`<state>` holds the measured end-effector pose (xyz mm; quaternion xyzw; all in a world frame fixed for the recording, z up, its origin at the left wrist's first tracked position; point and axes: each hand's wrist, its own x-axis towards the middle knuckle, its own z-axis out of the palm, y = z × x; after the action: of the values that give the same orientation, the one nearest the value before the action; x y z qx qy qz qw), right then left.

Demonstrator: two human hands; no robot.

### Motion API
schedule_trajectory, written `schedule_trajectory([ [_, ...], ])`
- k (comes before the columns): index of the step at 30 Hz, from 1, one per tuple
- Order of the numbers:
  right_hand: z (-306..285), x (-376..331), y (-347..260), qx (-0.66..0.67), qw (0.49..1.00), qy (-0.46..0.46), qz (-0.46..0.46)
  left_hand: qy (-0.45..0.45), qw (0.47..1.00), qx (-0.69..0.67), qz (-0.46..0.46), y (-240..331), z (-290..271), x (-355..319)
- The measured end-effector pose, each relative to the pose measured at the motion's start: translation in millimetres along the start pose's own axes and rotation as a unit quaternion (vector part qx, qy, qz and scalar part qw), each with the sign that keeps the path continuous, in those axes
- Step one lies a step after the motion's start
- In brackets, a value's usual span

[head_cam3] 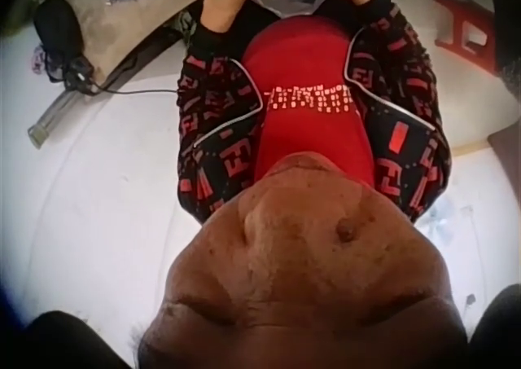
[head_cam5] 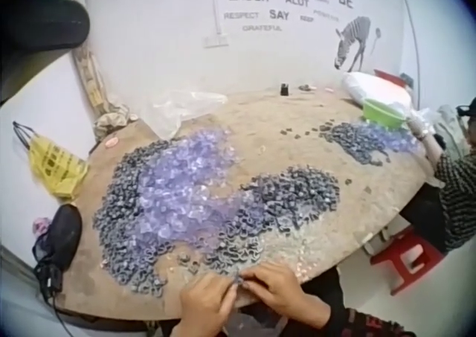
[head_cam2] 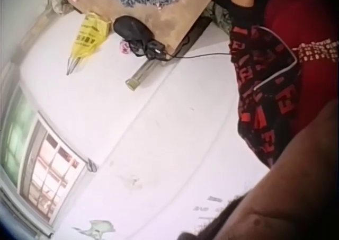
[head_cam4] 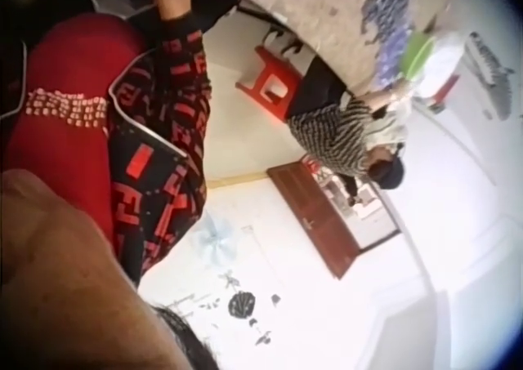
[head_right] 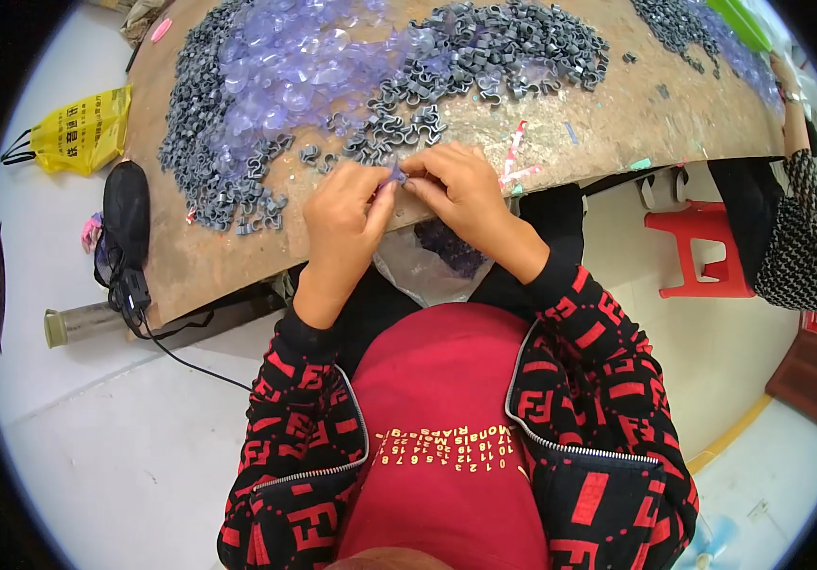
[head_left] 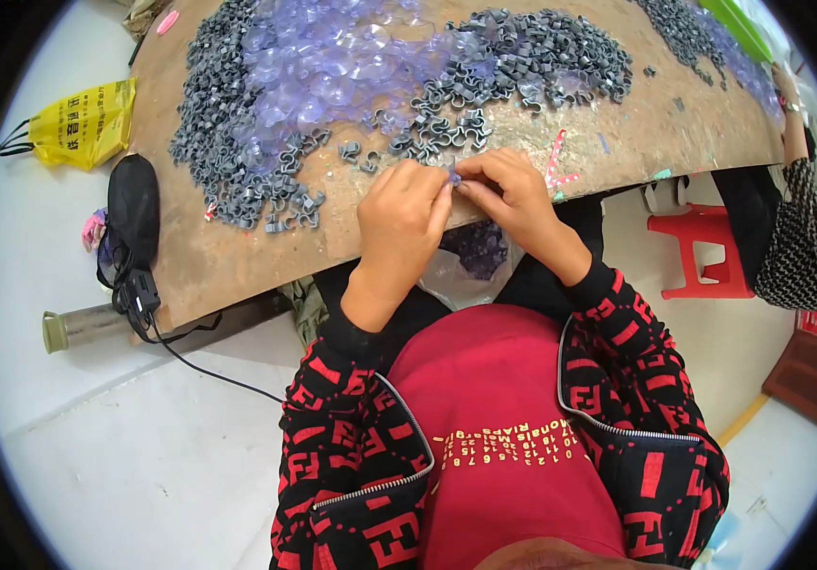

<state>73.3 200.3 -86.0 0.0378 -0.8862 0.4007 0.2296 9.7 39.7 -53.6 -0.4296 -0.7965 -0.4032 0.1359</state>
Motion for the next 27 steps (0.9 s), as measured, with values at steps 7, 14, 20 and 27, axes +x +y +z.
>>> schedule_trajectory([
  [7, 1, 3, -2, 0.017, 1.000, -0.011, 0.021, -0.021, 0.998, 0.023, -0.050, -1, 6, -1],
  [14, 10, 7, 2, -0.065, 0.997, 0.018, -0.047, -0.025, 0.995, -0.025, -0.089, -7, 12, -5],
  [20, 10, 9, 8, -0.056, 0.996, 0.002, -0.068, -0.067, 0.997, 0.020, 0.017, -14, 8, 2],
  [27, 8, 12, 7, -0.051, 0.994, 0.000, -0.098, -0.127, 0.985, 0.048, 0.106, -20, -3, 17],
])
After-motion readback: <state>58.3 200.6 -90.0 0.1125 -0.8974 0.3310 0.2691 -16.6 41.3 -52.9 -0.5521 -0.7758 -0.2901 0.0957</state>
